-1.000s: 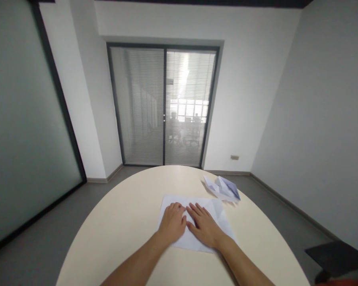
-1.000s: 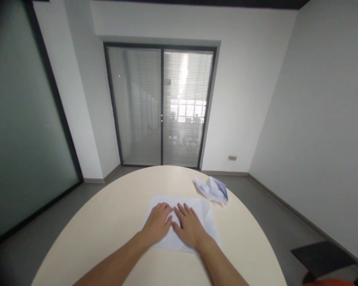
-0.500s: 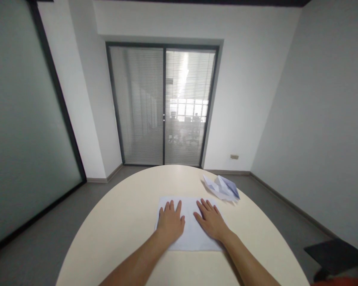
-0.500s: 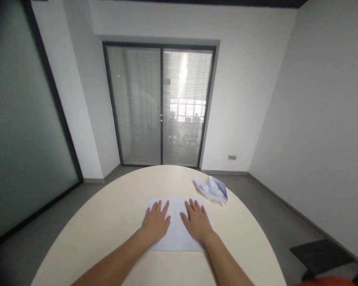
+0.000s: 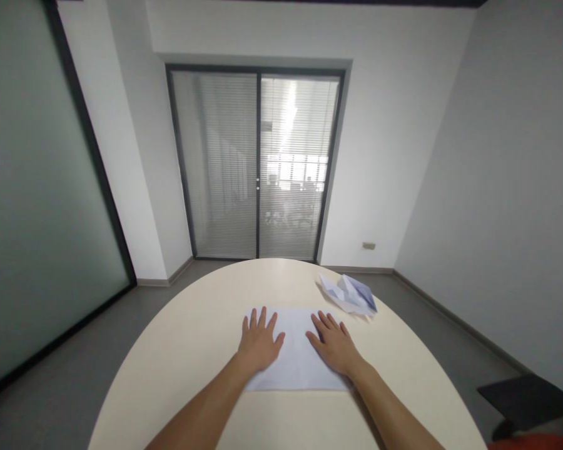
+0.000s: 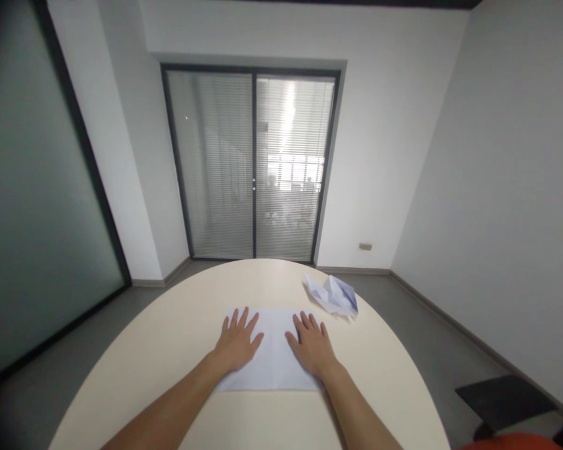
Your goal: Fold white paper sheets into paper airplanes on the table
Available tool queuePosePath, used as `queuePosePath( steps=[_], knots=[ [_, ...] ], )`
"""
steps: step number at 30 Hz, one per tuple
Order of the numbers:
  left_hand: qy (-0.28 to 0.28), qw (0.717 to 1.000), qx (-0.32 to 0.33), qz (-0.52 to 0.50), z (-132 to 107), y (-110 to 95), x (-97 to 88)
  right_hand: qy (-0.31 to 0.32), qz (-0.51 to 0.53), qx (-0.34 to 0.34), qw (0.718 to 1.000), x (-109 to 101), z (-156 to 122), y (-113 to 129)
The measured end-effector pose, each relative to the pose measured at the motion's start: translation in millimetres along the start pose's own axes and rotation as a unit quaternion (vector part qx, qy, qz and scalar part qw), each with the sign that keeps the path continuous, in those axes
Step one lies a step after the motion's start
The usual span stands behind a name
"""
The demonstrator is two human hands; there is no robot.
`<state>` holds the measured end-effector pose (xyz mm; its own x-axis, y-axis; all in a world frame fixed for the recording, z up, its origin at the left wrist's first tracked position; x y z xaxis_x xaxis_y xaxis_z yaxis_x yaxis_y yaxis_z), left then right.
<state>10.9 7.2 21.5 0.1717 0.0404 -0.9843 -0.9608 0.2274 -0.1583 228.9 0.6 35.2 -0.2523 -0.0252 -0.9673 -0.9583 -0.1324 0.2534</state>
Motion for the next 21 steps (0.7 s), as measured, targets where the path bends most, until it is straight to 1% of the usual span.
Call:
queuePosePath(
  steps=[3, 6, 10, 12, 14, 16, 17, 19, 21],
  knots=[
    [-0.002, 1.000, -0.010, 0.004, -2, -2, -0.8, -0.024, -0.017, 0.005, 1.000, 0, -1, 4],
    [-0.005, 1.000, -0.026, 0.012, -3, -2, -2.1, -0.038, -0.014, -0.015, 0.999, -2, -3, 9],
    [0.000, 0.999, -0.043, 0.020, -1, 1, -3.6, 0.008, 0.009, -0.064, 0.998, 0, -4, 10],
    [0.004, 0.998, -0.050, 0.026, -1, 0, -5.5, 0.019, 0.010, -0.068, 0.997, 1, -4, 8],
    [0.000, 0.997, -0.064, 0.044, -2, -3, -10.1, 0.002, 0.000, -0.046, 0.999, -1, -2, 5],
    [-0.012, 0.993, -0.089, 0.077, -7, -9, -18.0, -0.036, -0.012, -0.034, 0.999, -6, -2, 6],
    [-0.020, 0.990, -0.103, 0.097, -9, -12, -22.8, -0.058, -0.012, -0.041, 0.997, -8, -2, 8],
    [-0.018, 0.985, -0.128, 0.117, -14, -16, -30.3, -0.092, 0.006, -0.070, 0.993, -12, -4, 14],
    [-0.025, 0.985, -0.115, 0.127, -16, -18, -34.2, -0.096, 0.032, -0.091, 0.991, -12, -7, 21]
  ],
)
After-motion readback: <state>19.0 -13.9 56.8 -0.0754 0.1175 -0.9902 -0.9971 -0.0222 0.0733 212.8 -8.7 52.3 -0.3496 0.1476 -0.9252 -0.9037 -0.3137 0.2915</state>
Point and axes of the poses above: each hand's wrist, its own z-axis towards the middle knuckle, its own x-axis out of the palm, y = z × x, the point moved 3 cm from there along z, towards the middle knuckle, and after that the axes turned 1 degree about z, right-handed, at the moved point
